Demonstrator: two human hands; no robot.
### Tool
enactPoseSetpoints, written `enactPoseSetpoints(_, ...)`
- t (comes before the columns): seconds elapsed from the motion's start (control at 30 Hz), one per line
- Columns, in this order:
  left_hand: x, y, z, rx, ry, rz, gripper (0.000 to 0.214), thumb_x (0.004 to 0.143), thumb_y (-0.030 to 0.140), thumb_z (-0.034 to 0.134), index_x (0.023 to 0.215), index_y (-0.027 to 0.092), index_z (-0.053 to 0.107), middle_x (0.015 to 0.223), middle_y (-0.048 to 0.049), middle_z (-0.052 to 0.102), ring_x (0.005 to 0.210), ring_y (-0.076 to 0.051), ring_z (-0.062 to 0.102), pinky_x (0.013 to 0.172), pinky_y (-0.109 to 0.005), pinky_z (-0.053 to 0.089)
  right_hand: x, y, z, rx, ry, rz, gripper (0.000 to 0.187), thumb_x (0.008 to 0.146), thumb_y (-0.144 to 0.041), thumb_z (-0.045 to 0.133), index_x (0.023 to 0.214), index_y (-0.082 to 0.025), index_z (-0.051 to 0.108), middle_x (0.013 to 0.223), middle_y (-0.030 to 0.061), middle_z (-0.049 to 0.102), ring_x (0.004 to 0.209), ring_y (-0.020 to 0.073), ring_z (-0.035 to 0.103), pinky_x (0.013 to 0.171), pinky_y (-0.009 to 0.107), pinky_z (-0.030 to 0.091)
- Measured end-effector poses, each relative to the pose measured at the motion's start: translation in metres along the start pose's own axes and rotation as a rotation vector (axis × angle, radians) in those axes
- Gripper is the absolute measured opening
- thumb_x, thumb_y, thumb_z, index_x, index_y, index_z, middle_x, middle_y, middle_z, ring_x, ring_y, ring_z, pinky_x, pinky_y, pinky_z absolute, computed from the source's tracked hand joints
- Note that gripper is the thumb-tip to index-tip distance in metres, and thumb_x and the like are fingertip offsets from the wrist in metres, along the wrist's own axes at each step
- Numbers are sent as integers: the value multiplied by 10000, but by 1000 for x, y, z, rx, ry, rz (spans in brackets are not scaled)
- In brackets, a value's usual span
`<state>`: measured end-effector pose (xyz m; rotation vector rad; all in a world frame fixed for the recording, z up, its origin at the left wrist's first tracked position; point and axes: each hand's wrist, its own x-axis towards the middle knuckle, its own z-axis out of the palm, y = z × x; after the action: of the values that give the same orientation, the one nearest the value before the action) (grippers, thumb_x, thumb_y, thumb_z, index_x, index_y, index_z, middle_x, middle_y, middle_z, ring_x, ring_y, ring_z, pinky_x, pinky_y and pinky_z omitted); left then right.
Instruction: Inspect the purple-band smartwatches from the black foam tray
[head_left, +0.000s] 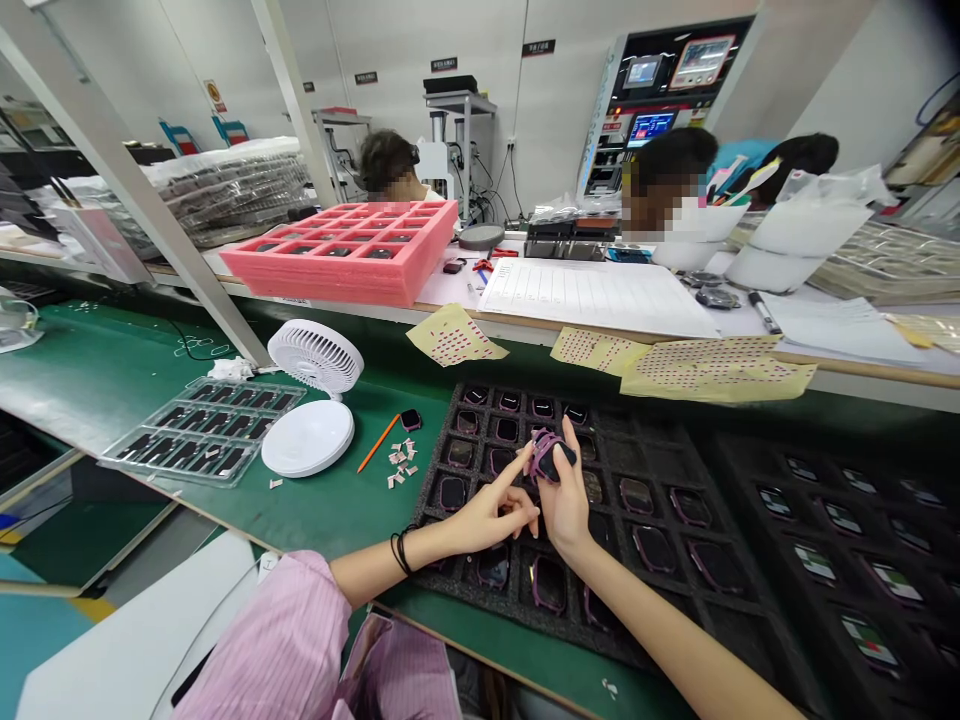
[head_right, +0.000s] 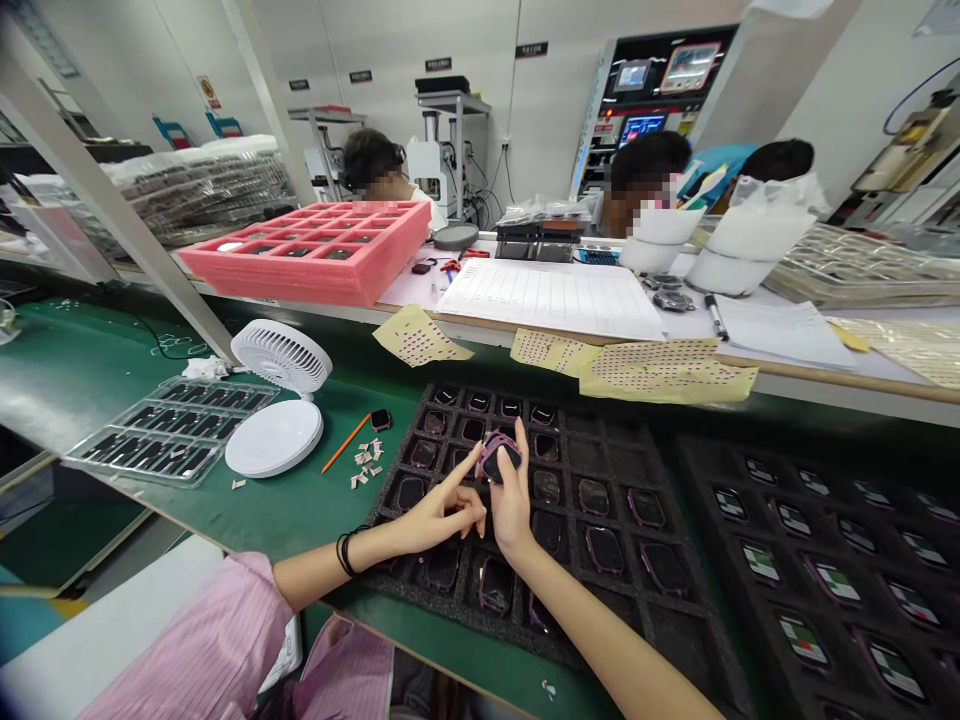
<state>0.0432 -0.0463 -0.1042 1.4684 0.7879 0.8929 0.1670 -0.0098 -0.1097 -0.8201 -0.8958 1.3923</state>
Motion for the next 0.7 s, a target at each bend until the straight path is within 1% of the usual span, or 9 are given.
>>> enactPoseSetpoints(0.1,-1,-1,1,23,-16,6,807,893,255,521,1496,267,-16,737,0,601,571,-84,479,568,-200,411,0,-3,3,81,64,-6,609,833,-458,566,1402,-389,358,1468,-25,388,1319,185,400,1093,394,309)
enactPoseSetpoints(0.17,0,0,1,23,-24,-4,814,895,256,519,1494,266,-32,736,2,605,558,-81,477,569,-202,412,0,-2,3,84,56,-9,605,837,-457,559,1403,-384,356,1474,-25,378,1330,184,384,1106,400,289)
enactPoseSetpoints(0.27,0,2,-1,12,-20,-16,803,902,276,507,1494,256,-37,732,-2,607,544,-79,471,569,-207,414,-1,1,2,70,26,-12,604,840,-458,561,1403,-397,349,1466,-34,386,1331,186,381,1103,404,294)
enactPoseSetpoints(0.37,-1,3,-2,29,-2,-8,770,911,285,489,1496,256,-10,738,-8,615,552,-82,469,582,-212,417,-2,1,2,74,19,-13,580,841,-453,564,1386,-396,376,1440,-32,417,1301,185,414,1088,391,315)
enactPoseSetpoints(0.47,-2,0,2,45,-28,-6,788,907,271,497,1494,261,-28,738,-9,619,553,-84,474,584,-214,426,-2,-3,3,85,38,-20,568,841,-448,561,1380,-380,395,1354,-2,500,1198,188,506,1054,401,356)
enactPoseSetpoints(0.57,-2,-3,5,24,-59,-9,814,900,258,506,1490,261,-54,718,-2,614,543,-84,482,568,-204,428,-1,-6,3,73,34,-28,559,841,-452,561,1374,-381,409,1236,11,571,1021,185,598,996,412,406)
enactPoseSetpoints(0.63,-2,-2,4,34,-52,-11,801,900,248,502,1494,250,-35,695,4,611,540,-87,492,569,-205,433,1,-6,2,58,26,-31,557,838,-456,566,1369,-379,418,1201,11,585,960,180,612,971,406,423)
enactPoseSetpoints(0.7,-3,2,0,89,-25,-9,756,906,239,481,1499,230,12,679,4,613,545,-93,500,576,-211,441,2,-4,1,49,12,-22,572,830,-457,579,1372,-372,416,1180,13,594,950,181,610,962,404,429)
